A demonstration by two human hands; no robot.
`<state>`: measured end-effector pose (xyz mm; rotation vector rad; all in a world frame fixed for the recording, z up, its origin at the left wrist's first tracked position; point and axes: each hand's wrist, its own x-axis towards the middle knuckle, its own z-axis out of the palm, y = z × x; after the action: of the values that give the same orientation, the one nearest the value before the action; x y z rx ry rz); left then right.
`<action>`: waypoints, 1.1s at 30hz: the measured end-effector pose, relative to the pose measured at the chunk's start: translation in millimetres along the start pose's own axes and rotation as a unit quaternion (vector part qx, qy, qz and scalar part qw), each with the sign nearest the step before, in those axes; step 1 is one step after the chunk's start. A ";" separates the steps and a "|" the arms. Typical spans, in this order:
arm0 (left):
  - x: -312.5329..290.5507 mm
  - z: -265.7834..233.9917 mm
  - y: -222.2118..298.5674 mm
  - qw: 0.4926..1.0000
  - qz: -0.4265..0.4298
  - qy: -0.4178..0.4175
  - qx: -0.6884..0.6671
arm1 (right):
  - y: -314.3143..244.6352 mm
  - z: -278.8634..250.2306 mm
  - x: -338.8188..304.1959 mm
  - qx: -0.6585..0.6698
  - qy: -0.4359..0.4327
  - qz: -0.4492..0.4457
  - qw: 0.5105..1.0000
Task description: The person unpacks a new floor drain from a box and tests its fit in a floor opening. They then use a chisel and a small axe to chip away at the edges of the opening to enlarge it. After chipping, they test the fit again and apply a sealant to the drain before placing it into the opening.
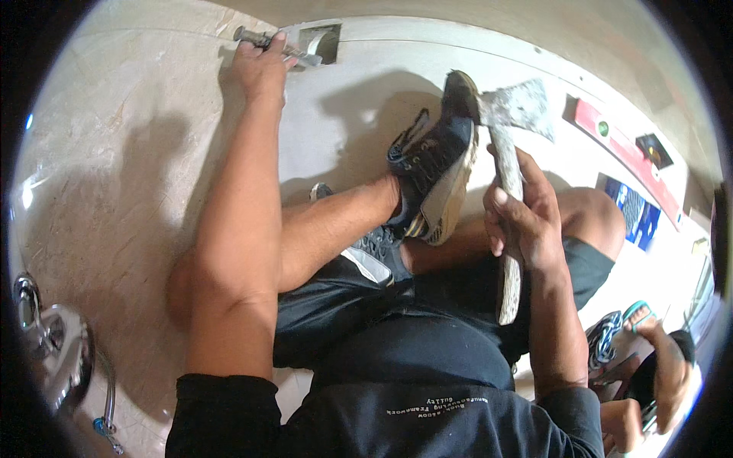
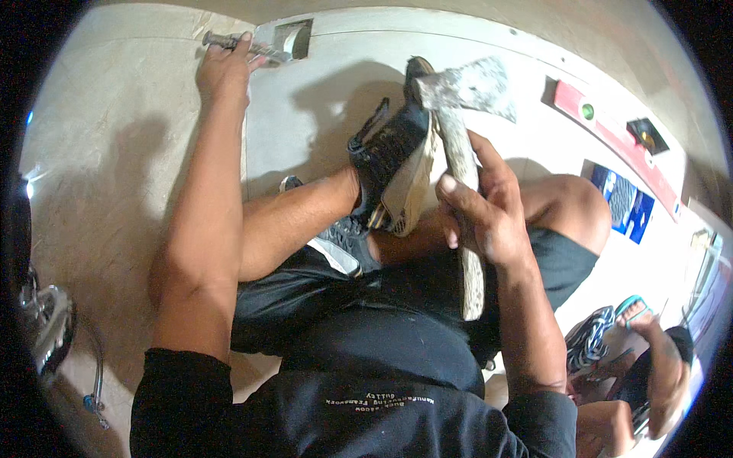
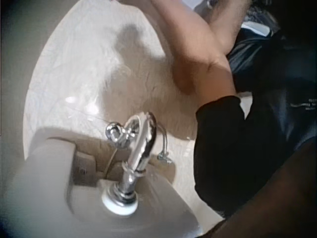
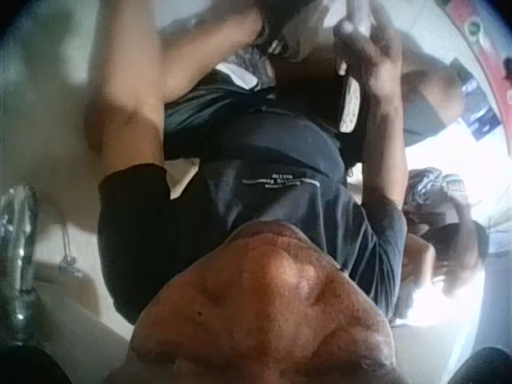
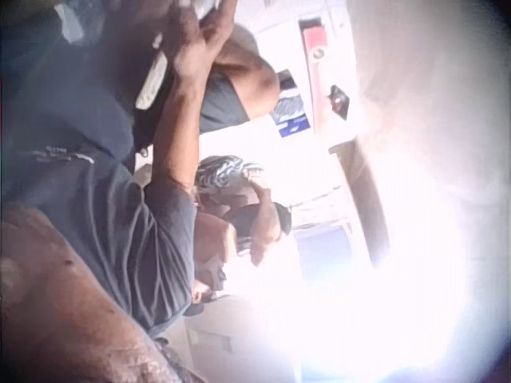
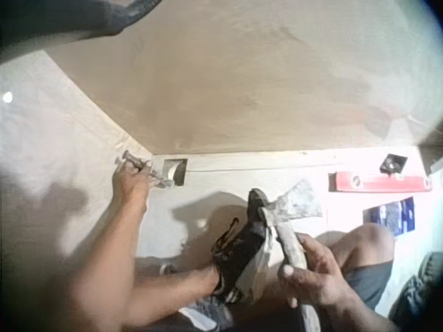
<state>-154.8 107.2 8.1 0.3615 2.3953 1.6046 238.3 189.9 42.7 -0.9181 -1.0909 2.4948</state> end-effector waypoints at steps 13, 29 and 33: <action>40.2 14.2 -44.9 0.996 0.022 -0.019 -0.081 | -0.6 16.9 38.3 -0.087 0.008 0.088 0.992; 44.0 28.5 -64.4 0.996 0.050 -0.011 -0.068 | -43.2 62.6 97.6 -0.213 -0.031 0.062 0.975; 45.9 28.3 -71.5 0.995 0.064 -0.006 -0.078 | -62.2 79.0 112.3 -0.304 -0.049 0.035 0.951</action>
<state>-193.9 120.7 -71.4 0.5006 2.2606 1.8259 101.0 240.4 79.2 -0.9935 -1.9535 2.3005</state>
